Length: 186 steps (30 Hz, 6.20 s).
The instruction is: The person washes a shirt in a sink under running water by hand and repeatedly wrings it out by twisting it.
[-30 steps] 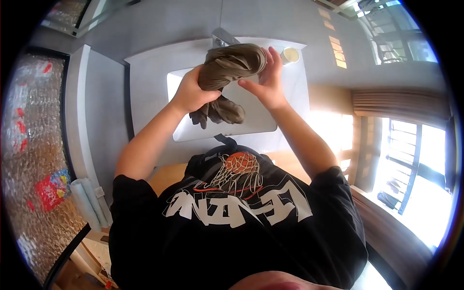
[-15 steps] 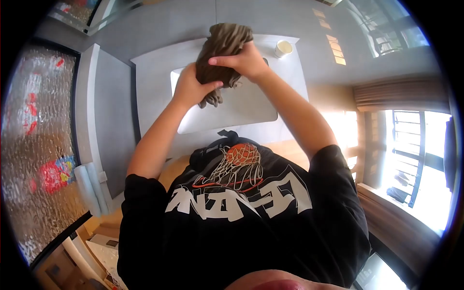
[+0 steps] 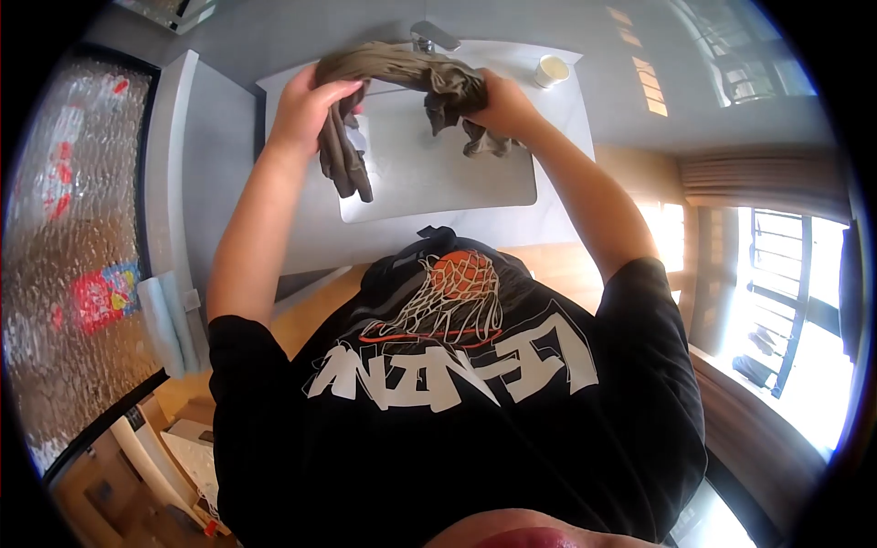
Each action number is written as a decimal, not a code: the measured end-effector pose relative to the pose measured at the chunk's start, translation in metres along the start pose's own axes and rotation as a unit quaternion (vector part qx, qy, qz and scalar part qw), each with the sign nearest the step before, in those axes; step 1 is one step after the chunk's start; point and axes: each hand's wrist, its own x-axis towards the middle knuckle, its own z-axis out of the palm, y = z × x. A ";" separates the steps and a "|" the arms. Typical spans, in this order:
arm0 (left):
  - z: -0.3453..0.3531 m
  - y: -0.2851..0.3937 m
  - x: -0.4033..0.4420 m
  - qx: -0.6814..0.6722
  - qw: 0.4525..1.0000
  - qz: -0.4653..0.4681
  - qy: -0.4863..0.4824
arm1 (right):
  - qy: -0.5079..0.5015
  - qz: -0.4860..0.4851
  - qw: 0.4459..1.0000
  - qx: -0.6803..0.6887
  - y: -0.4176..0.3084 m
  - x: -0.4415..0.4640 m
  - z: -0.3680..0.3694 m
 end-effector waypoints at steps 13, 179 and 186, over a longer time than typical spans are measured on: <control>0.090 0.011 0.015 -0.080 0.921 -0.360 -0.126 | 0.000 0.198 0.976 -0.094 0.081 -0.031 0.030; 0.127 0.109 0.015 0.619 0.736 0.266 -0.062 | 0.107 -0.276 0.949 0.109 -0.084 -0.029 -0.098; 0.150 0.093 0.007 0.557 0.788 0.259 0.037 | 0.095 -0.193 0.962 0.170 -0.086 -0.020 -0.131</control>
